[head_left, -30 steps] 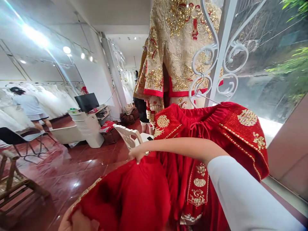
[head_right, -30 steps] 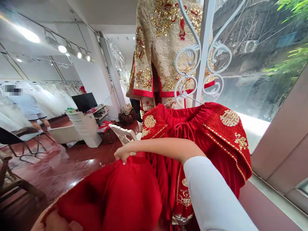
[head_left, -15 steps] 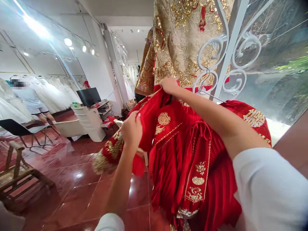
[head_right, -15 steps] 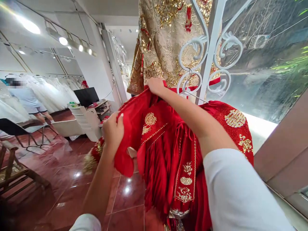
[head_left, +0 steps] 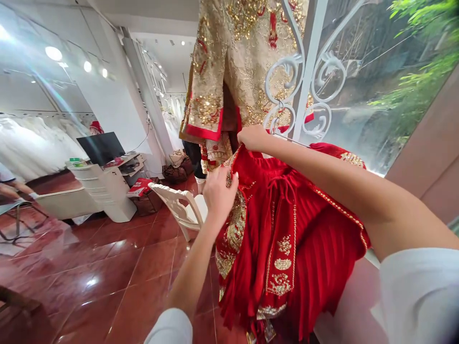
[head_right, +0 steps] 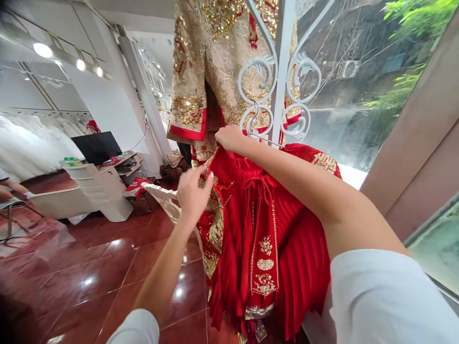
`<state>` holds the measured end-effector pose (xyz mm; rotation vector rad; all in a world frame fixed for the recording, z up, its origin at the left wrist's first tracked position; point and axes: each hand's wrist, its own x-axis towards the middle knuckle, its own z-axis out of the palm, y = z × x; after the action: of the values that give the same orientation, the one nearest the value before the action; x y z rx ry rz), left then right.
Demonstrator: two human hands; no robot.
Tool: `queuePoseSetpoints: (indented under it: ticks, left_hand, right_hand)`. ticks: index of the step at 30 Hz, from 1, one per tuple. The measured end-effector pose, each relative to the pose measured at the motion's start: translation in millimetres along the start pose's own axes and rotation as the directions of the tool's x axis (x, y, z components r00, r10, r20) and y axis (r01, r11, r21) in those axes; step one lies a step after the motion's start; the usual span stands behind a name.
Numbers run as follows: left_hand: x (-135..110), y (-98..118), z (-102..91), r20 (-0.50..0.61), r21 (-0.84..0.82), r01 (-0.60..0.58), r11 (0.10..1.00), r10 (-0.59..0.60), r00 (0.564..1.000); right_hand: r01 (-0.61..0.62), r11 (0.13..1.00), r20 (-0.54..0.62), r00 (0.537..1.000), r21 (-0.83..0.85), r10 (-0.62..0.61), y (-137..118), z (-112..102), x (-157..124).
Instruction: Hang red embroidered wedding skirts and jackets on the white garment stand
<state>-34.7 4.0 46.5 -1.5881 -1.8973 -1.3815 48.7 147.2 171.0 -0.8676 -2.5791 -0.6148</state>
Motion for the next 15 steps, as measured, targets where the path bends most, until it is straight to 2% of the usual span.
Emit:
queuePoseSetpoints:
  ticks: [1,2,3,4,6,8,9,11,13,14,15]
  left_hand:
    - [21.6,-0.7,1.1,-0.034,-0.035,-0.029,0.999,0.028,0.999]
    - [43.3,-1.3,4.2,0.008,-0.103,-0.042,0.994,0.043,0.999]
    - [63.7,-1.8,9.1,0.135,-0.197,-0.037,0.98,0.064,0.989]
    - [81.8,-2.4,15.0,0.287,-0.281,-0.012,0.96,0.096,0.953]
    - [107.4,-3.6,26.9,0.483,-0.371,0.064,0.927,0.133,0.866]
    - [118.9,-4.9,34.0,0.589,-0.398,0.13,0.908,0.145,0.795]
    - [120.7,-5.4,34.8,0.629,-0.397,0.155,0.904,0.145,0.764]
    - [121.1,-5.7,31.8,0.708,-0.381,0.188,0.905,0.154,0.689]
    - [122.2,-4.3,25.5,0.78,-0.348,0.209,0.914,0.159,0.606]
    - [124.1,-2.9,22.2,0.809,-0.333,0.22,0.917,0.158,0.566]
    - [126.8,-1.2,19.2,0.836,-0.319,0.239,0.917,0.153,0.527]
  right_hand:
    - [-0.005,1.0,0.012,1.0,0.003,0.005,-1.5,-2.4,-0.4]
    - [-0.012,1.0,0.029,1.0,0.007,0.012,-3.5,-5.7,-0.8]
    - [-0.023,1.0,0.047,0.999,0.013,0.022,-5.9,-9.6,-1.6]
    - [-0.03,0.999,0.064,0.998,0.022,0.028,-8.0,-14.0,-3.3]
    - [0.005,0.998,0.09,0.996,0.063,-0.011,-9.1,-23.5,-10.9]
    - [0.081,0.988,0.057,0.994,0.131,-0.089,-1.2,-33.1,-25.9]
    - [0.101,0.982,0.0,0.995,0.161,-0.103,7.4,-37.3,-36.5]
    - [0.03,0.982,-0.168,0.986,0.187,0.002,33.7,-43.1,-62.4]
    - [-0.179,0.964,-0.245,0.943,0.199,0.226,67.8,-43.5,-90.8]
    - [-0.297,0.931,-0.194,0.921,0.212,0.338,85.0,-41.3,-104.2]
    - [-0.4,0.887,-0.079,0.901,0.232,0.427,100.6,-37.8,-116.6]
